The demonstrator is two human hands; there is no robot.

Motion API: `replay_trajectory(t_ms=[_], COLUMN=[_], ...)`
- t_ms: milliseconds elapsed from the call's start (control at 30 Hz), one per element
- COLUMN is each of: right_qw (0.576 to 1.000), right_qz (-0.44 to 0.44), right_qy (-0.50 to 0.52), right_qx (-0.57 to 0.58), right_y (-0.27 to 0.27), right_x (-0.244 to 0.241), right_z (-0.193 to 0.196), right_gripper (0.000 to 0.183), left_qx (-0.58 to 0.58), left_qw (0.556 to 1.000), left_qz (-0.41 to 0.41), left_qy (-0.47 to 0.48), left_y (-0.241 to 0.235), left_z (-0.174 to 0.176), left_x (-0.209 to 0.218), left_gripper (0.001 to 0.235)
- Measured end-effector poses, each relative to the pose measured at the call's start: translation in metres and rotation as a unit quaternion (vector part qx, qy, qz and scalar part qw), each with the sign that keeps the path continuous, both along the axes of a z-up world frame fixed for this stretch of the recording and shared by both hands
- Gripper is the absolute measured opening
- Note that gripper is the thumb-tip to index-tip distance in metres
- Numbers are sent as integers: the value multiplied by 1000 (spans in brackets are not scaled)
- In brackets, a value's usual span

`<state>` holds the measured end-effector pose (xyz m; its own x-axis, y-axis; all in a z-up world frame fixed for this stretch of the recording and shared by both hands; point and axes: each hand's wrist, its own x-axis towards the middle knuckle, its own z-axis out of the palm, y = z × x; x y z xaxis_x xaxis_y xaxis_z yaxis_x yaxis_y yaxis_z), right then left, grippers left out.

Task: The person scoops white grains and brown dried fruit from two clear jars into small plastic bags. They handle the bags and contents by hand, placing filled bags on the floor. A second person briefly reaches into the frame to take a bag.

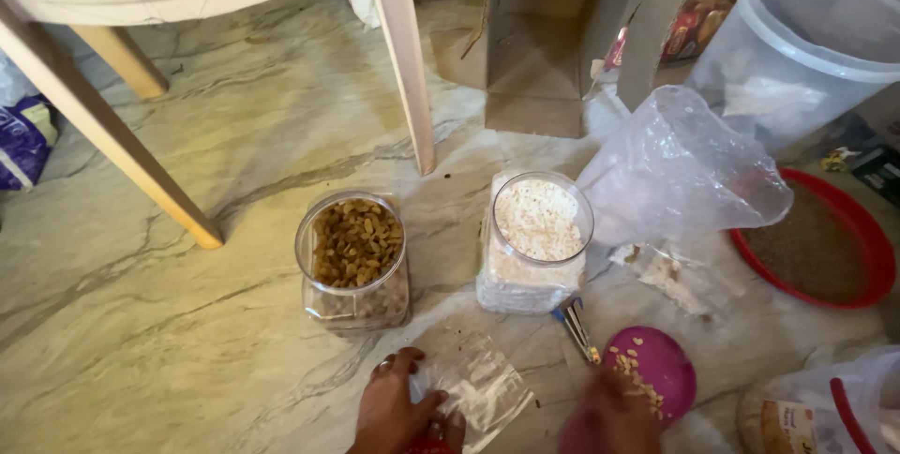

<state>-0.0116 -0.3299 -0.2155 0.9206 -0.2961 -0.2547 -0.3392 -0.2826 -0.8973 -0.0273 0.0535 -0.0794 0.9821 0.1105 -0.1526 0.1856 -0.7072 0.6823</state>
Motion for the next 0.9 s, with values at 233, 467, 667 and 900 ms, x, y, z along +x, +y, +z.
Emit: replay_trajectory(t_ms=[233, 467, 667, 900], right_qw=[959, 955, 961, 927], right_qz=[203, 227, 213, 258], right_qy=[51, 113, 123, 118], right_qx=[-191, -155, -128, -244], right_y=[111, 113, 92, 96], right_x=[10, 14, 9, -1], right_z=[80, 102, 92, 101], right_gripper=[70, 25, 22, 33], left_qx=[-35, -39, -70, -150], left_qw=[998, 997, 997, 986], left_qz=[0, -23, -32, 37], left_qy=[61, 67, 24, 62], left_y=[-2, 12, 16, 42], left_z=[-5, -17, -20, -14], left_x=[-1, -5, -6, -4], left_gripper=[20, 20, 12, 16])
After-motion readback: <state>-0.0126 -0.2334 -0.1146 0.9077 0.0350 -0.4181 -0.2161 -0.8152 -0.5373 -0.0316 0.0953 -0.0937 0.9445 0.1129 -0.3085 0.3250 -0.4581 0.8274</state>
